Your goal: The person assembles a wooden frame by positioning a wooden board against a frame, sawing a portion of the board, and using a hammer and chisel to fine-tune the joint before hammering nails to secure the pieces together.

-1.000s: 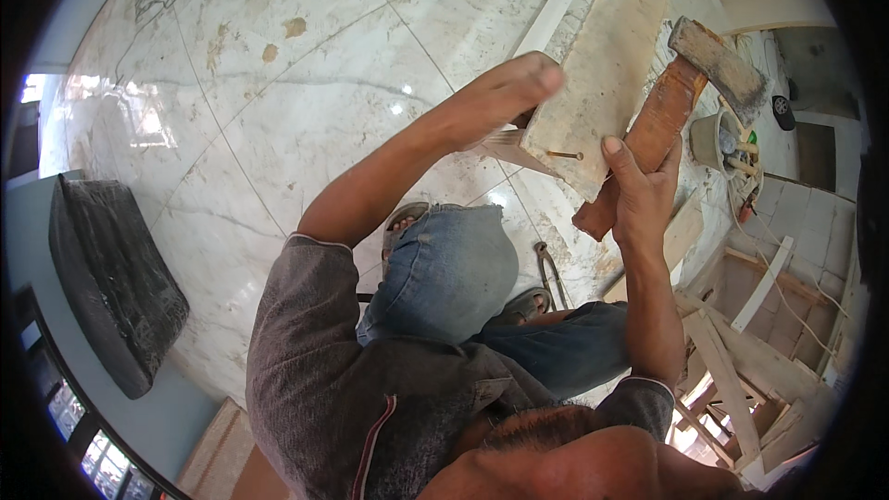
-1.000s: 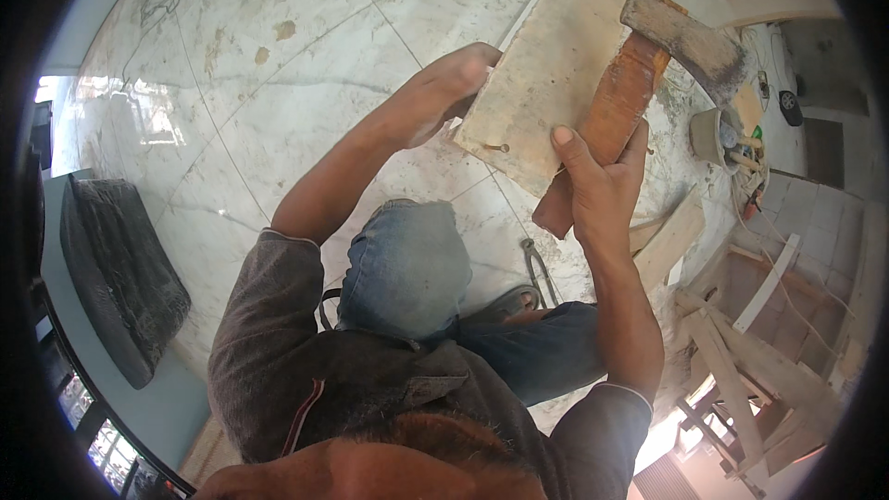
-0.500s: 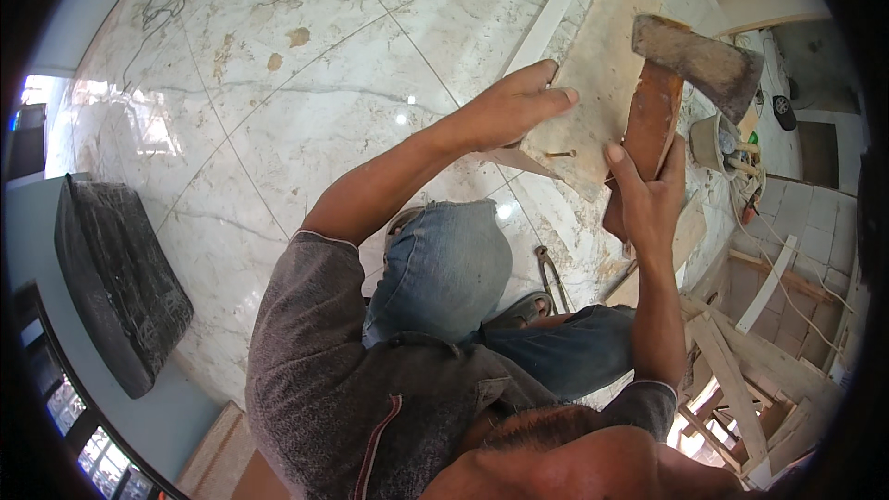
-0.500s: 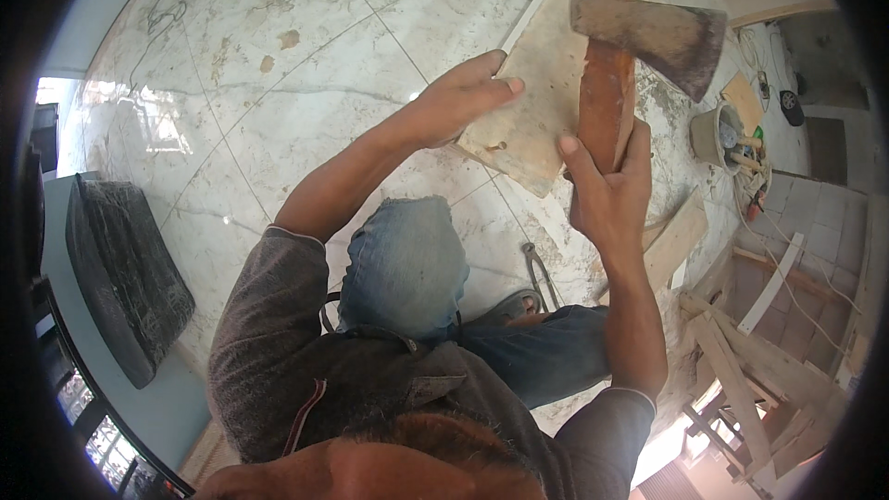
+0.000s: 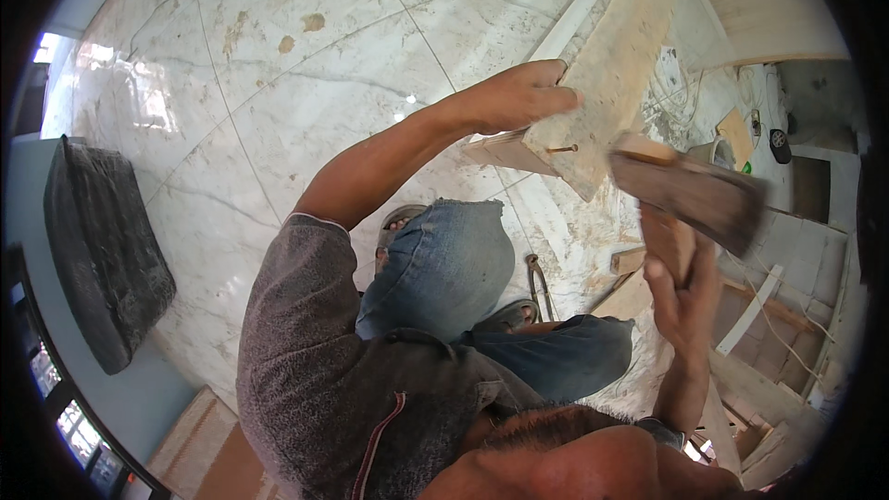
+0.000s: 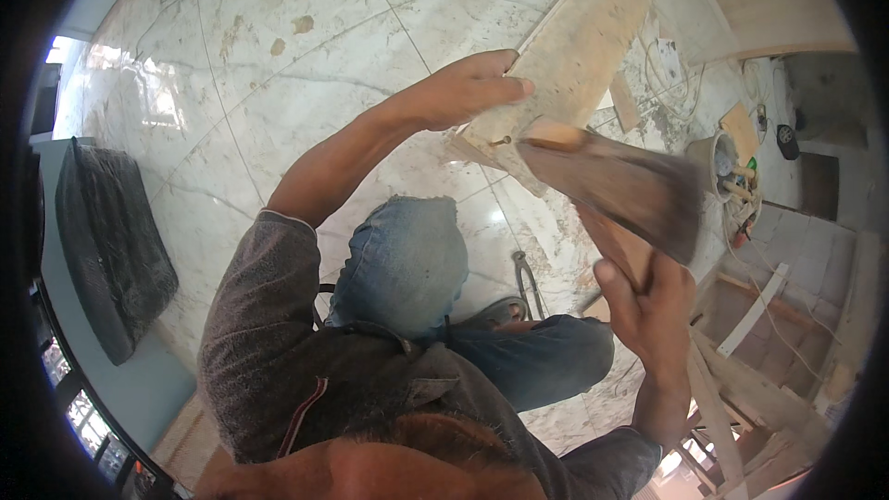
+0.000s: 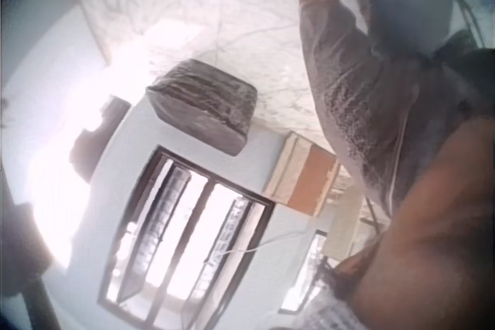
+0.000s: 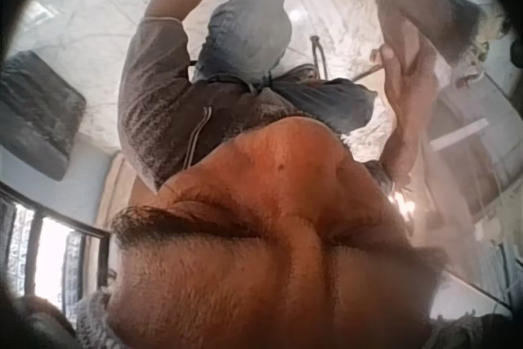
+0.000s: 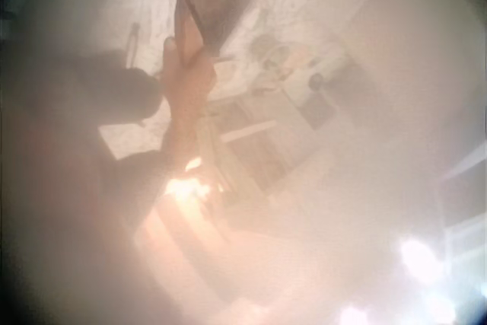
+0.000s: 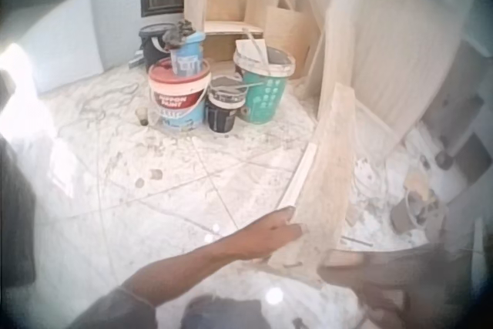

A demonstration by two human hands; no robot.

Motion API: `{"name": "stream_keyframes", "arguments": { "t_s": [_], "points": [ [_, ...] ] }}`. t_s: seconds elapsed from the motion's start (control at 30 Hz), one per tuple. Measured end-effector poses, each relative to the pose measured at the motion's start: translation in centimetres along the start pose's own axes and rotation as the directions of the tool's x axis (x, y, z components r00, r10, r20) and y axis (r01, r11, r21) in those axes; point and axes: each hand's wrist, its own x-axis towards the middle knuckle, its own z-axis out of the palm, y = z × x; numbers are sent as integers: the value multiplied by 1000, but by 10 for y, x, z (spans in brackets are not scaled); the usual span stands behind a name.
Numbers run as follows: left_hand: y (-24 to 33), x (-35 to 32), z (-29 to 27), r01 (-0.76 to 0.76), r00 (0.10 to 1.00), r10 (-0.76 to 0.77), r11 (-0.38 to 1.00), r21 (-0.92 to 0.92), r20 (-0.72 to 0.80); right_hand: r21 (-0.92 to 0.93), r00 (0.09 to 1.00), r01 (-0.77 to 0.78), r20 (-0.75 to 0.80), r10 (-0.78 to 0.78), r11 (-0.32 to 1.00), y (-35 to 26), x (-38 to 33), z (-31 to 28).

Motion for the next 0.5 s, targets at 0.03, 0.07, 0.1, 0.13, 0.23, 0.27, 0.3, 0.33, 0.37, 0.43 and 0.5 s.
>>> {"name": "stream_keyframes", "arguments": {
  "t_s": [0.03,0.07,0.1,0.13,0.23,0.27,0.3,0.33,0.37,0.43,0.5],
  "points": [
    [-1,3,2,1,1000,-1,1000,22,-2,86,998,44,-53,-40,995,0,0,-2],
    [-3,5,3,3,1000,-3,999,45,-6,168,992,93,-102,-77,981,-1,0,-4],
    [-3,5,4,10,1000,-10,1000,27,-8,355,992,89,-116,-51,931,-8,1,-4],
    [-3,6,8,17,1000,-17,1000,7,-1,306,992,83,-113,-50,949,-7,3,-3],
    [9,3,10,40,999,-40,996,84,-1,67,998,-34,45,31,997,-11,17,-2],
    [13,1,10,49,999,-49,990,133,-4,-83,975,-121,176,134,989,-14,21,-3],
    [13,1,11,16,1000,-15,993,117,-11,24,986,-90,141,86,996,-10,19,2],
    [10,-3,10,-13,999,17,995,100,-31,61,995,-74,78,69,995,-10,19,0],
    [9,-5,10,-43,998,47,996,83,-51,99,998,-55,15,54,994,-12,16,-4],
    [18,-6,9,66,997,-62,992,110,-41,252,990,36,-141,0,967,-6,7,-8],
    [17,-1,10,91,996,-89,988,128,-21,461,963,186,-261,-68,868,-3,-1,-13]
  ]
}}
